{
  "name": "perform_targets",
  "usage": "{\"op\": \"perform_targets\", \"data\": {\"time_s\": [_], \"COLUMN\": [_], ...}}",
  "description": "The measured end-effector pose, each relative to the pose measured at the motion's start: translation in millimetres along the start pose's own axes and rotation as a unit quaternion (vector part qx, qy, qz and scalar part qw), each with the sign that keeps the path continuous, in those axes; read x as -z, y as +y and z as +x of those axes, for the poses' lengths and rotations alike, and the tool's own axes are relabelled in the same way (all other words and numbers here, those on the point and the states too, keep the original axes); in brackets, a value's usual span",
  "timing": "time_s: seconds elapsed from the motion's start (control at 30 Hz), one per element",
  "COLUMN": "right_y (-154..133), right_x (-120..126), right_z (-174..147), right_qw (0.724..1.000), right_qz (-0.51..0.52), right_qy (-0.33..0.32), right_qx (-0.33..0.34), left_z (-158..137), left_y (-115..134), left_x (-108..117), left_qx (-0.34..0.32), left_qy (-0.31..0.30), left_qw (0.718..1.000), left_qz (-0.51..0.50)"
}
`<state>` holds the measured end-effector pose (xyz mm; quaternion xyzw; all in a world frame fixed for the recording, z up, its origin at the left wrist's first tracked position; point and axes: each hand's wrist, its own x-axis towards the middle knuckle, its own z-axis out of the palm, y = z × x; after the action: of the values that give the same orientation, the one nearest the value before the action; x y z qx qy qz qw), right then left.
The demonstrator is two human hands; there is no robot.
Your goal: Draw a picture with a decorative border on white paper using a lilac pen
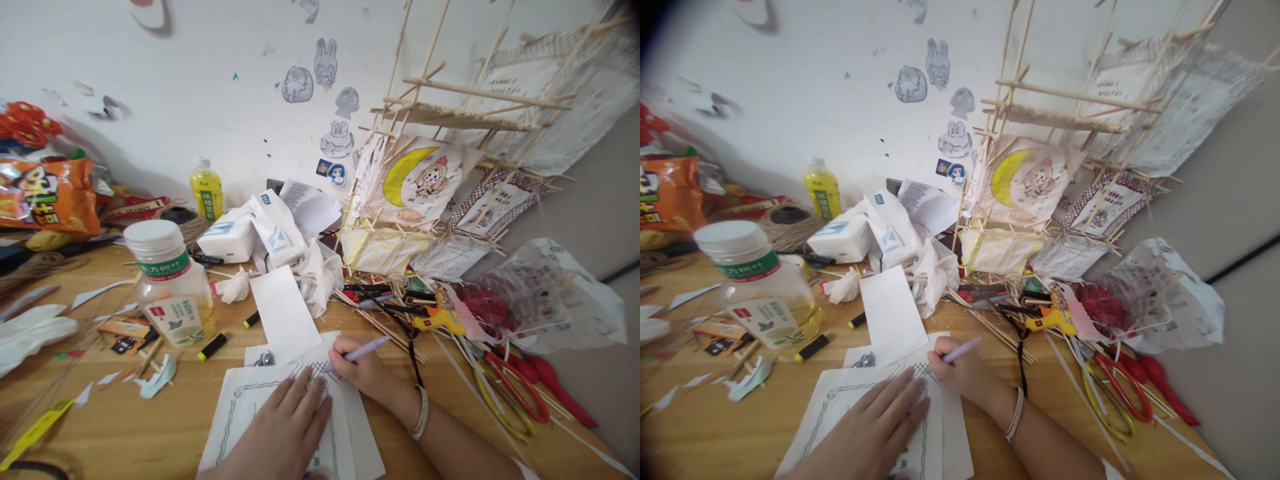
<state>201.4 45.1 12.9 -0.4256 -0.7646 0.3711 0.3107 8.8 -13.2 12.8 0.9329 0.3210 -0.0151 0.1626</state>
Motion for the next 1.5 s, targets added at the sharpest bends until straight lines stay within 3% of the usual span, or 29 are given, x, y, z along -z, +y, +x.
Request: {"op": "perform_targets", "data": {"time_s": [0.23,0.63,0.97,1.27,1.5], "right_y": [0.5,2.4,1.8,5.5,3.7], "right_x": [-0.5,-0.7,-0.9,-1.6,-0.2], "right_z": [-0.2,-2.2,-2.8,-3.4,-3.8], "right_qw": [1.000,0.998,1.000,0.999,0.998], "right_qz": [0.024,0.054,0.016,0.037,0.044], "right_qy": [0.001,0.018,0.005,0.008,0.015], "right_qx": [-0.015,-0.029,-0.019,-0.025,-0.031], "left_z": [-1.0,-0.4,-2.0,-0.9,-0.6], "left_y": [0.7,-4.0,1.1,-3.6,0.3], "left_x": [5.3,-9.8,5.0,-7.5,5.5], "left_qx": [-0.002,-0.005,-0.007,-0.010,-0.006], "left_qy": [-0.005,0.021,0.000,0.016,0.002], "left_qw": [1.000,1.000,1.000,1.000,1.000], "left_qz": [0.004,0.015,0.011,0.018,0.016]}}
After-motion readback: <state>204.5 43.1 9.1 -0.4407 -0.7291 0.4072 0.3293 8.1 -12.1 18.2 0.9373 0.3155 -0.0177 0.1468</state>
